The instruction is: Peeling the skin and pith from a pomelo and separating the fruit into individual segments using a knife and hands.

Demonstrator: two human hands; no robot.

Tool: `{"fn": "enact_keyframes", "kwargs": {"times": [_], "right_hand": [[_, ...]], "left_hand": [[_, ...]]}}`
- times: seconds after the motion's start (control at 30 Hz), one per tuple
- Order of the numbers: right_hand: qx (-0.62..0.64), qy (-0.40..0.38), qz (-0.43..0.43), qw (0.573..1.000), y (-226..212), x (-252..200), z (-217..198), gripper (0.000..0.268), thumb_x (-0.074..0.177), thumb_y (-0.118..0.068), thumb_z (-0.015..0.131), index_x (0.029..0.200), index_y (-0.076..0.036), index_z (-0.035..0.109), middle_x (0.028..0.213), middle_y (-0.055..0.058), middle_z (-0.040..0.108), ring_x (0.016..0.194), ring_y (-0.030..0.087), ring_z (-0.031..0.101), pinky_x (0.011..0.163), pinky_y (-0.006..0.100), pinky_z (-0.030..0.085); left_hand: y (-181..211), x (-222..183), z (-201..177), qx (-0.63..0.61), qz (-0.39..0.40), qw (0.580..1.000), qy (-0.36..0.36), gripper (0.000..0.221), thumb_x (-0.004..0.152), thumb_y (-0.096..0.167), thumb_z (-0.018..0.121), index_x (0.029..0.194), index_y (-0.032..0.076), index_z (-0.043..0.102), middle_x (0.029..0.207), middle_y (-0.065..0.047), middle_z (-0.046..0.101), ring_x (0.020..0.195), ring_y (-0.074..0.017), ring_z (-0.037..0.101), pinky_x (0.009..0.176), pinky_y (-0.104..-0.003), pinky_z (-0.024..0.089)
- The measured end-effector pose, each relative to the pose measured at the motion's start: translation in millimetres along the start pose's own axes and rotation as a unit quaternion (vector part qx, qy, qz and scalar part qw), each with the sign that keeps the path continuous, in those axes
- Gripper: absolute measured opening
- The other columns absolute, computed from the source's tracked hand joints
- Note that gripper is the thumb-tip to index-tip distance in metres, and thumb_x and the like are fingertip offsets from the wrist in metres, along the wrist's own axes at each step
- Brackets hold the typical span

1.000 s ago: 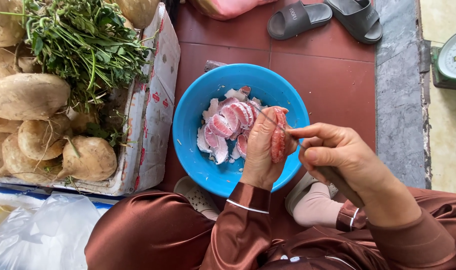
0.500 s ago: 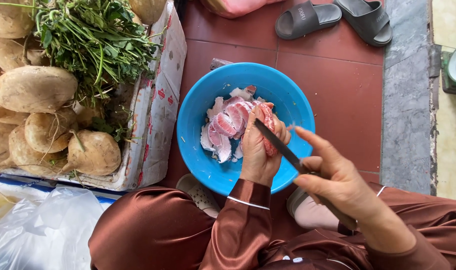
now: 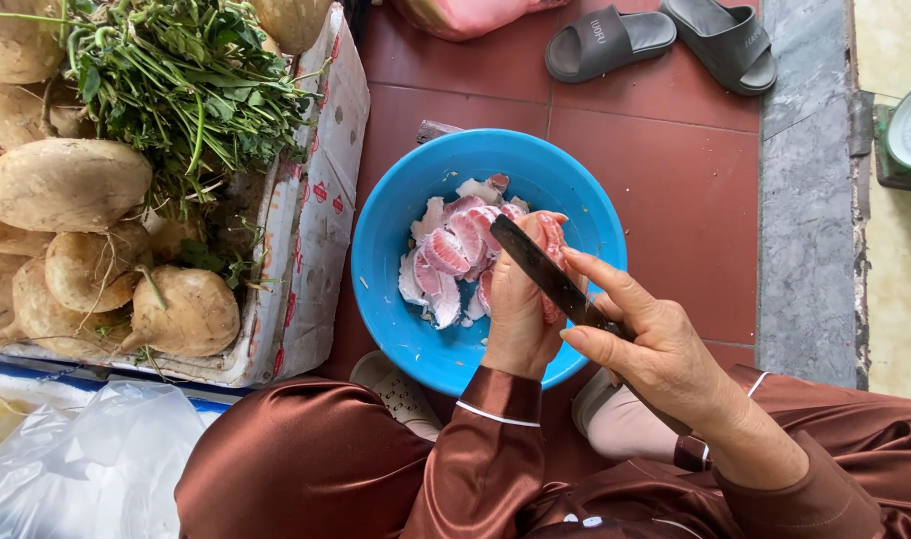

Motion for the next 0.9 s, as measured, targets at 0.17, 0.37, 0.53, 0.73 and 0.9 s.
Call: {"fn": "enact_keyframes", "kwargs": {"times": [0.17,0.37,0.53,0.73,0.9], "right_hand": [[0.08,-0.022,-0.01,0.997,1,3,1,0.07,0.088,-0.013,0.07,0.155,-0.012,0.047,0.067,0.002,0.062,0.05,0.007,0.048,0.044,0.019,0.035],[0.119,-0.041,0.031,0.992,5,-2,-1,0.076,0.087,-0.008,0.07,0.158,-0.015,0.044,0.065,0.002,0.056,0.049,0.007,0.044,0.042,0.02,0.031],[0.042,-0.018,0.008,0.999,1,2,-6,0.068,0.086,-0.012,0.072,0.152,-0.014,0.053,0.072,0.003,0.068,0.051,0.008,0.044,0.046,0.021,0.034],[-0.02,0.007,-0.044,0.999,2,9,-13,0.055,0.082,-0.008,0.076,0.136,-0.004,0.066,0.117,0.006,0.078,0.072,0.008,0.06,0.06,0.02,0.048],[0.143,0.111,0.081,0.98,14,8,-45,0.064,0.077,0.011,0.072,0.138,-0.009,0.069,0.092,0.003,0.07,0.054,0.006,0.046,0.045,0.018,0.036]], "left_hand": [[0,-2,3,0.063,-0.009,0.998,0.015,0.028,0.104,0.031,0.06,0.117,0.006,0.061,0.086,0.001,0.054,0.07,-0.0041,0.05,0.058,-0.02,0.039],[3,2,2,-0.009,-0.012,1.0,0.0,0.027,0.107,0.029,0.058,0.119,0.005,0.059,0.073,0.002,0.054,0.062,-0.0041,0.047,0.055,-0.021,0.034],[-5,2,-3,0.027,-0.022,0.999,0.014,0.03,0.106,0.03,0.059,0.119,0.004,0.059,0.092,-0.001,0.058,0.073,-0.0053,0.054,0.063,-0.02,0.044],[-13,5,-13,0.046,-0.029,0.998,0.04,0.031,0.102,0.029,0.063,0.119,0.003,0.06,0.109,-0.005,0.06,0.087,-0.007,0.054,0.078,-0.023,0.044],[-6,1,1,-0.008,-0.078,0.997,-0.008,0.019,0.108,0.028,0.055,0.109,0.009,0.051,0.059,0.0,0.05,0.048,-0.0077,0.041,0.048,-0.023,0.029]]}}
Point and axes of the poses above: each hand's wrist, its own x-axis towards the middle knuckle, its own z-axis out of the palm, y = z × x, the point moved 4 cm from there along x, towards the middle knuckle
